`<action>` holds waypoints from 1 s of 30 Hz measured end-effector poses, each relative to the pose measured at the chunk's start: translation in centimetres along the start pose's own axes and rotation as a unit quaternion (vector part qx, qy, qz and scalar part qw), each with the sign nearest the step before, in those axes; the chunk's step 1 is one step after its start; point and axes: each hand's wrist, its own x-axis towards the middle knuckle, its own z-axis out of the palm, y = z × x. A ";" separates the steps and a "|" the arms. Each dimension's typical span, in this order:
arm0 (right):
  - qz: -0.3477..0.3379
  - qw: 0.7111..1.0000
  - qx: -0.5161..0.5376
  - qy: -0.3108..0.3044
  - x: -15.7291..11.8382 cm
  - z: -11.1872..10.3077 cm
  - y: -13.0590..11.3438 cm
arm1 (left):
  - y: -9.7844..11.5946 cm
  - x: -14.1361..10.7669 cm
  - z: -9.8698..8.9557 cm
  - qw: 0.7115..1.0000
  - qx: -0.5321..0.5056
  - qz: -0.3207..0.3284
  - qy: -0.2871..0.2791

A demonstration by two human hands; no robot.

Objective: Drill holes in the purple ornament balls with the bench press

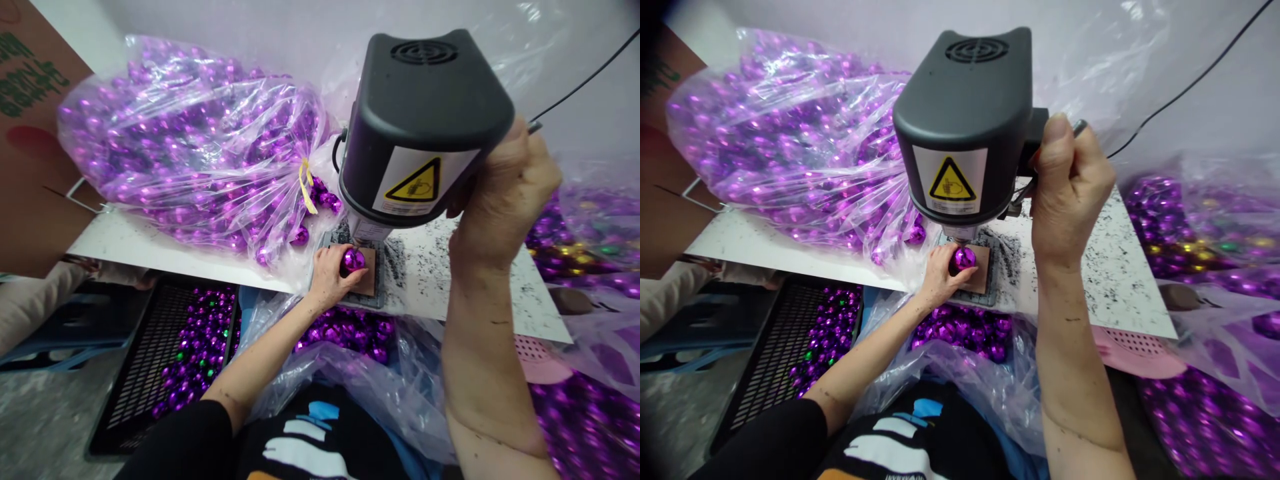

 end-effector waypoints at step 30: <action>-0.132 0.979 -0.146 -0.044 -9.8 -4.6 1.6 | 0.0 0.0 -0.1 0.999 -0.035 0.004 0.005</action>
